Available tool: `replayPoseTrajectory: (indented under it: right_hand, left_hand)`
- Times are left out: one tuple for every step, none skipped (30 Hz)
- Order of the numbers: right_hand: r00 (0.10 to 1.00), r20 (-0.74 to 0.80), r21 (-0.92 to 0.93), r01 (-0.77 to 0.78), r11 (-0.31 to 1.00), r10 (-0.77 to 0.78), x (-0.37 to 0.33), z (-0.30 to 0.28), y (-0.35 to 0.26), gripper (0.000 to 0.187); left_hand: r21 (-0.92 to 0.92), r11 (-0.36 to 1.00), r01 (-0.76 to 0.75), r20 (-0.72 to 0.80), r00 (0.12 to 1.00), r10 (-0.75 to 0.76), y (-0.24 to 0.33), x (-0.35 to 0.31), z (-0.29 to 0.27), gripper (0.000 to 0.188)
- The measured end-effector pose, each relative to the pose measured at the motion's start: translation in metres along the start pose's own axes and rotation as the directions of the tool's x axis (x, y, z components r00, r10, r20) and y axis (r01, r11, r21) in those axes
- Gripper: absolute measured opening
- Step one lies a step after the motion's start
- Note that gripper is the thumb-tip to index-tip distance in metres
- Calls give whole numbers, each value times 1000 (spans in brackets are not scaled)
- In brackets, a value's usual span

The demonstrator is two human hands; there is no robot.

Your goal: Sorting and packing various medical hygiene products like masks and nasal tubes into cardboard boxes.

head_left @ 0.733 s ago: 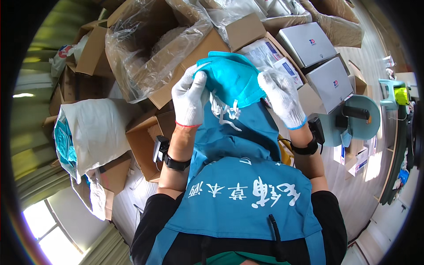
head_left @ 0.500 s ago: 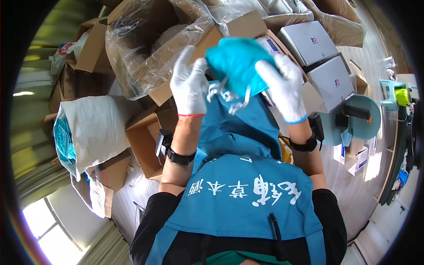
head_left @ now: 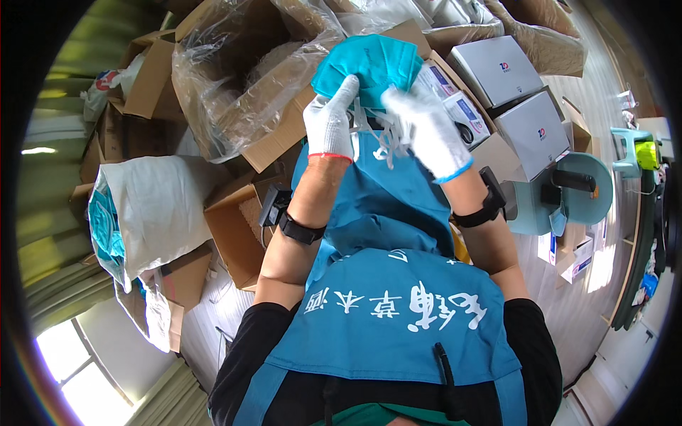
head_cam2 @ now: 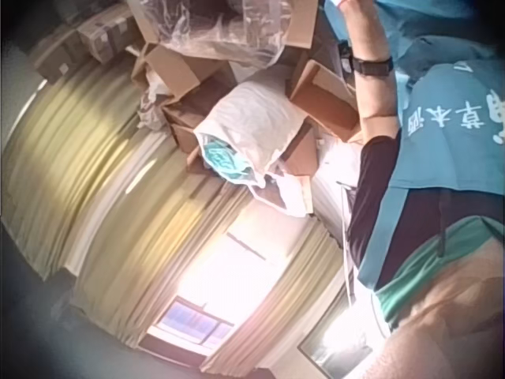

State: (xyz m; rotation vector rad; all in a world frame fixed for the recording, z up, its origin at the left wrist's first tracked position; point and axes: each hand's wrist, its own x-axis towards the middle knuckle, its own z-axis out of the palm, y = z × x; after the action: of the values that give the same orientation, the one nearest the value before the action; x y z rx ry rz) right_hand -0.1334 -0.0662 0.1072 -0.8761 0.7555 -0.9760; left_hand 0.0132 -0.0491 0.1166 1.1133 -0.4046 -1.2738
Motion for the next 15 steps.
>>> replayPoseTrajectory:
  right_hand:
    - [995,-77,-95,-79,992,71,-11,9,1,19]
    - [990,-53,-53,-131,990,128,-12,8,3,18]
    - [983,-30,-13,-183,983,182,-15,5,7,17]
    - [983,-32,-13,-183,983,182,-13,4,11,17]
    - [982,-137,-141,-149,979,129,-9,3,16,17]
    - [970,-233,-269,-128,955,64,-6,2,21,19]
    - [970,-234,-268,-129,955,65,-6,-2,23,19]
    - [974,-224,-493,-143,858,34,-7,-9,23,20]
    - [979,-204,-690,-148,708,6,-7,-15,25,21]
    - [982,-106,-729,30,684,-156,-7,-16,30,19]
    - [982,-104,-731,30,682,-155,-10,-20,33,19]
    - [980,-74,-781,60,621,-187,-14,-17,31,19]
    - [975,-41,-826,89,557,-216,-16,-15,30,19]
    - [976,-35,-826,92,556,-214,-15,-15,32,19]
    - [947,57,-866,204,456,-315,-14,-16,37,18]
  left_hand:
    - [1,1000,1,-1,1000,-1,-1,1,-2,12]
    - [78,997,-25,-31,999,28,-1,3,-4,13]
    - [155,987,-47,-57,997,56,0,2,-4,14]
    - [155,987,-46,-56,997,55,-2,3,-4,14]
    - [139,988,-70,-43,996,76,-4,5,-4,15]
    - [125,988,-93,-32,995,98,-6,5,-6,17]
    - [125,988,-92,-32,995,97,-7,7,-8,17]
    - [65,992,-109,-52,992,113,-7,9,-11,18]
    - [3,992,-129,-74,989,129,-7,12,-13,19]
    - [37,995,-97,-61,993,99,-5,17,-19,22]
    - [34,995,-98,-62,993,100,-8,19,-20,22]
    - [-48,996,-72,-58,996,69,-9,18,-18,24]
    - [-129,991,-45,-51,998,39,-9,18,-18,26]
    - [-98,995,-7,-47,999,2,-17,26,-23,31]
    - [-98,995,-6,-45,999,1,-21,29,-25,31]
